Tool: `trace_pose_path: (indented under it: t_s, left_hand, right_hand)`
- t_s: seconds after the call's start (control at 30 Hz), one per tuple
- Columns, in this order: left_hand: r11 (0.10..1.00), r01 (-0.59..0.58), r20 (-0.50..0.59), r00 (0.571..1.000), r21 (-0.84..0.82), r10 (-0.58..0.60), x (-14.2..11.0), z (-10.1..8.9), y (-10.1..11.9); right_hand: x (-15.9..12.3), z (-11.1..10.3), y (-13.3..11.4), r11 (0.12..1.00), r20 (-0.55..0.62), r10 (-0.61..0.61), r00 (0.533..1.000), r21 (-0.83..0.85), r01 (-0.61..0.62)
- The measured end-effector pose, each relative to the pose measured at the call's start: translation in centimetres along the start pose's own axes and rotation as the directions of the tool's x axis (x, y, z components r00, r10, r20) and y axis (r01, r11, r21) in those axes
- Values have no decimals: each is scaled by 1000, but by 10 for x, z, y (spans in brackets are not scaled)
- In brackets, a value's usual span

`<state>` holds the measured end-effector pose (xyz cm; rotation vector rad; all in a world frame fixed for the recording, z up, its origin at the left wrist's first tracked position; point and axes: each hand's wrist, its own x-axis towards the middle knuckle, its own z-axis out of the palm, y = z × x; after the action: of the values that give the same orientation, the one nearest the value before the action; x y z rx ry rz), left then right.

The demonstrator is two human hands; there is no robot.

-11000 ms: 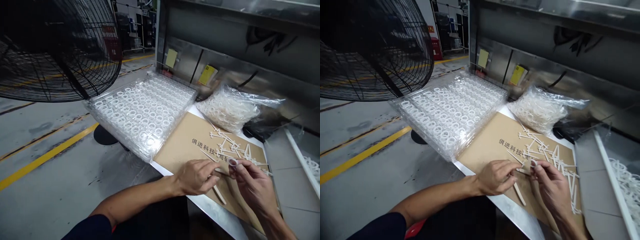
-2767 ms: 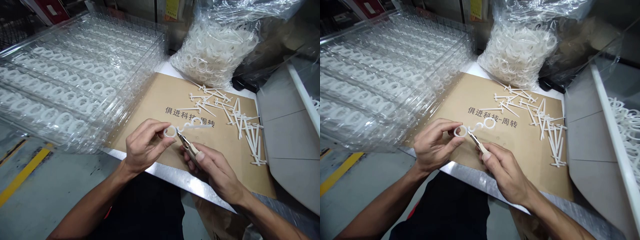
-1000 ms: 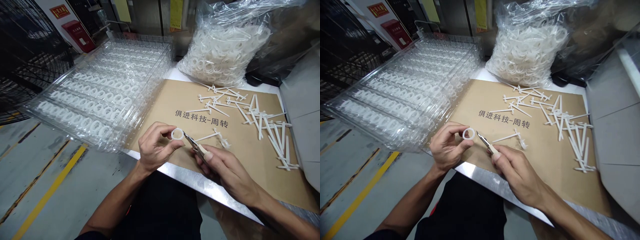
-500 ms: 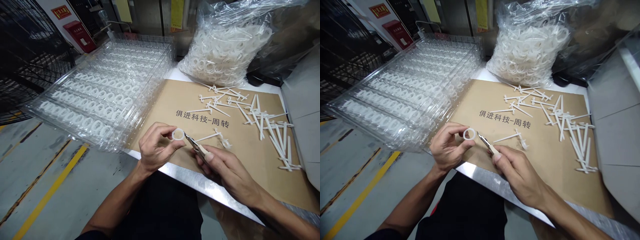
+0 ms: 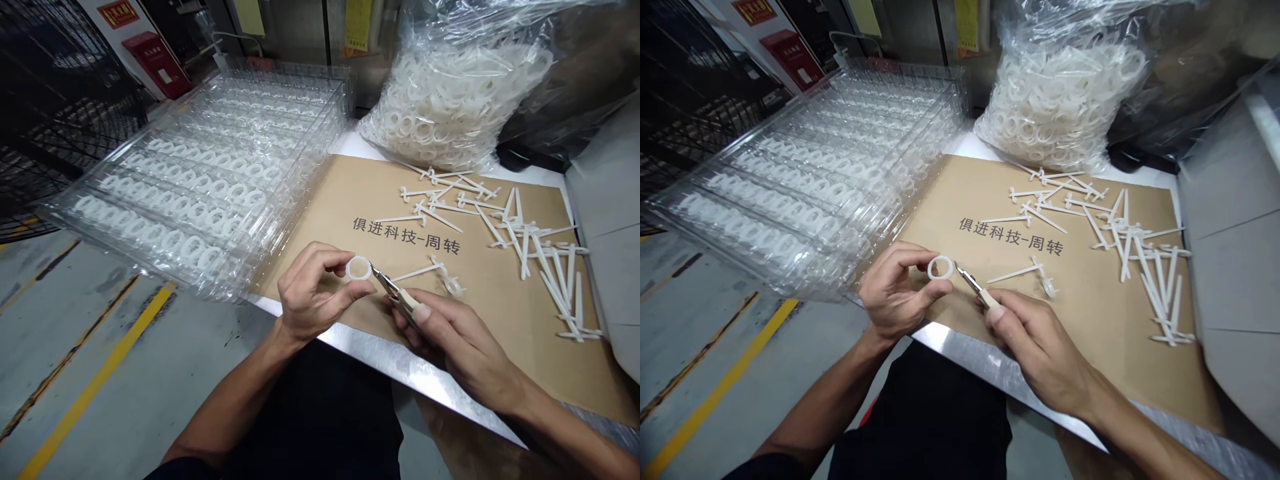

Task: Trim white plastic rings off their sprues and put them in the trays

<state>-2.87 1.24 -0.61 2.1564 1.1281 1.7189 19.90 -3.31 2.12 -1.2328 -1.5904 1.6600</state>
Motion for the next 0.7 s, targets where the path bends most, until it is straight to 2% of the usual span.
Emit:
trace_pose_path:
  t_s: [0.27,0.5,0.6,0.7]
  left_hand:
    - [999,-34,-5,999,12,34,1,1,1]
    - [999,-24,11,1000,-31,24,2,1,-1]
    - [995,37,12,999,-94,-36,2,2,-2]
    - [967,169,19,986,-191,-168,2,-1,2]
  right_hand:
    - [1,1,-2,1000,-13,-20,1000,13,20]
    - [0,1,6,994,-21,9,1000,109,-6]
    - [0,0,7,987,-19,38,999,156,-35]
    - [1,0,9,982,-18,68,998,178,-64]
